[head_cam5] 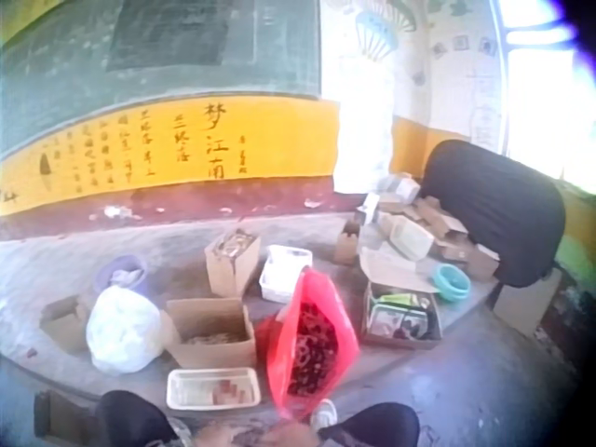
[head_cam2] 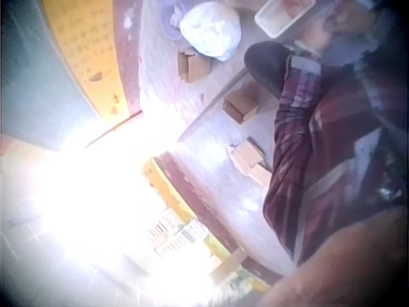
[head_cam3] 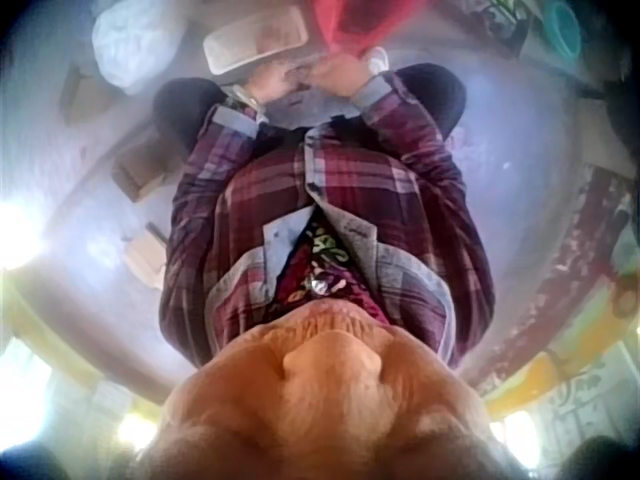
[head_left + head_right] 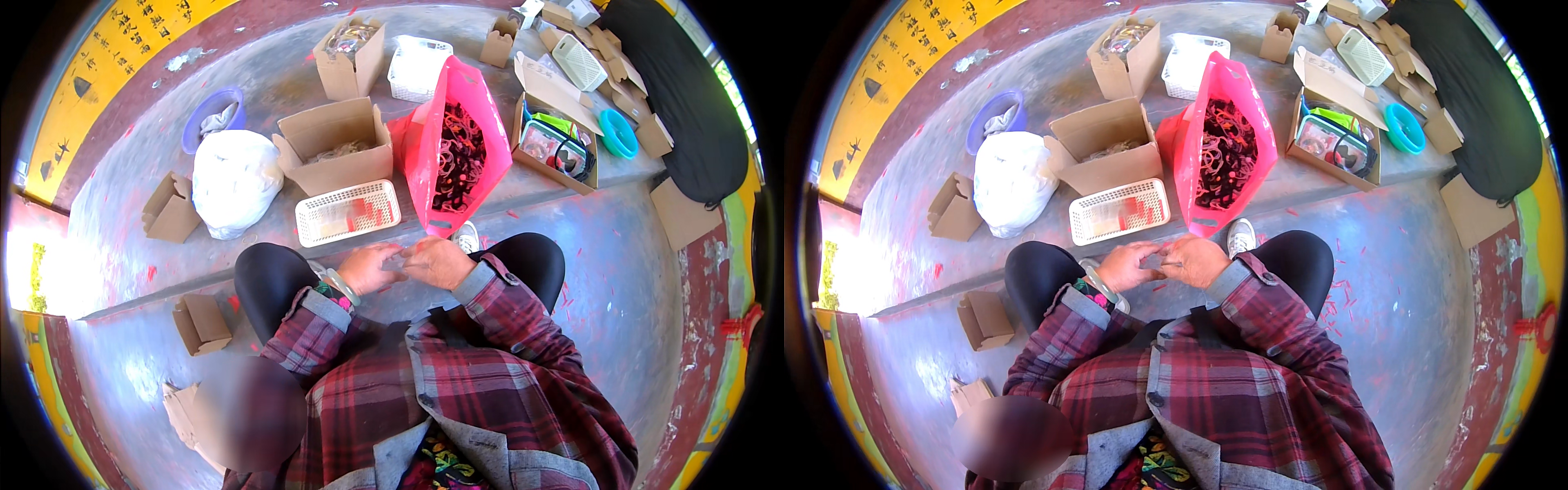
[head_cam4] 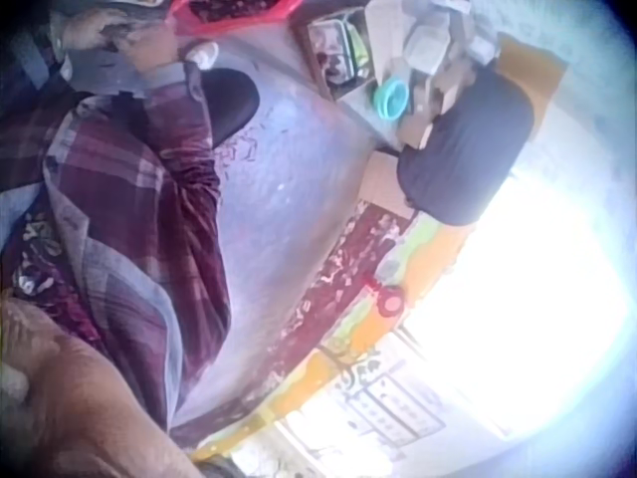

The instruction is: The person sits on the floor and sorts small, clear plastic rings from a pink bag into a white basket. They handle the items one by one, picking them up from the bag and placing them into the basket.

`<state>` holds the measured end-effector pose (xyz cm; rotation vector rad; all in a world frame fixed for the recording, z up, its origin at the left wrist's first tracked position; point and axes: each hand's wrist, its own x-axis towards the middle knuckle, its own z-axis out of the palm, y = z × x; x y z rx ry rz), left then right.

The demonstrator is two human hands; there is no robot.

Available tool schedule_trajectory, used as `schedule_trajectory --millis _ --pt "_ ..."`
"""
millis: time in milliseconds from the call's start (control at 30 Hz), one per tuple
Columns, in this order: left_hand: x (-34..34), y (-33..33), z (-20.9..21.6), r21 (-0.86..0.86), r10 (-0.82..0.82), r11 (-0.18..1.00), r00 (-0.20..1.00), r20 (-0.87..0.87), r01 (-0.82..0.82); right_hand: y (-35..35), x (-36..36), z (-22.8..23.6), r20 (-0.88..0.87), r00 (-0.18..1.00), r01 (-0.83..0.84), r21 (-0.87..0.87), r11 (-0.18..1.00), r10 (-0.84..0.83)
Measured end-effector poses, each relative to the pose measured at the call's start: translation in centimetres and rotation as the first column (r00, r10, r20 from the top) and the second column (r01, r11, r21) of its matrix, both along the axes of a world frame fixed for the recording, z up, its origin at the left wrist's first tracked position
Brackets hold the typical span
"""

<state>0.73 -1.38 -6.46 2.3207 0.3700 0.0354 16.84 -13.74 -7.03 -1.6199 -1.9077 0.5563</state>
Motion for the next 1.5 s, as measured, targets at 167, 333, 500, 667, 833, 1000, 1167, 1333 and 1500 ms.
schedule_trajectory --millis 167,333,500,667,833,1000,1167,1333,1500 --pt "0.3 -0.7 -1.8 -0.147 0.006 0.989 0.997 0.072 0.005 0.6 -0.6 0.2 0.029 0.993 -0.113 0.107 0.988 0.110" --pt "0.6 -1.1 -3.1 -0.280 0.088 0.957 0.996 0.025 -0.078 0.5 -0.5 0.0 -0.067 0.994 -0.083 0.106 0.991 0.090" --pt "0.7 -1.1 -3.5 -0.259 0.101 0.963 0.993 0.068 -0.080 0.3 -0.8 0.4 -0.108 0.994 0.044 0.122 0.992 -0.031" --pt "0.8 -1.2 -3.8 -0.254 0.130 0.962 0.987 0.096 -0.102 0.5 -1.0 1.6 -0.038 0.999 0.039 0.196 0.980 -0.032" --pt "0.8 -0.7 -1.8 -0.517 0.298 0.803 0.951 -0.083 -0.296 1.6 0.8 4.9 -0.288 0.954 0.147 0.222 0.964 -0.079" --pt "0.8 1.0 0.1 -0.783 0.406 0.546 0.912 -0.065 -0.299 5.7 9.6 6.0 -0.374 0.797 0.548 0.121 0.828 -0.473" --pt "0.7 0.5 -1.3 -0.879 0.393 0.443 0.919 0.013 -0.177 8.9 17.6 1.7 -0.100 0.787 0.570 -0.260 0.779 -0.609" --pt "0.7 0.3 -1.0 -0.900 0.403 0.386 0.915 -0.035 -0.204 9.9 17.3 -5.8 0.368 0.880 0.350 -0.075 0.934 -0.301" --pt "0.9 0.5 -1.6 -0.900 0.403 0.373 0.913 -0.061 -0.225 11.7 12.7 -7.7 0.493 0.870 0.051 -0.087 0.995 -0.001"
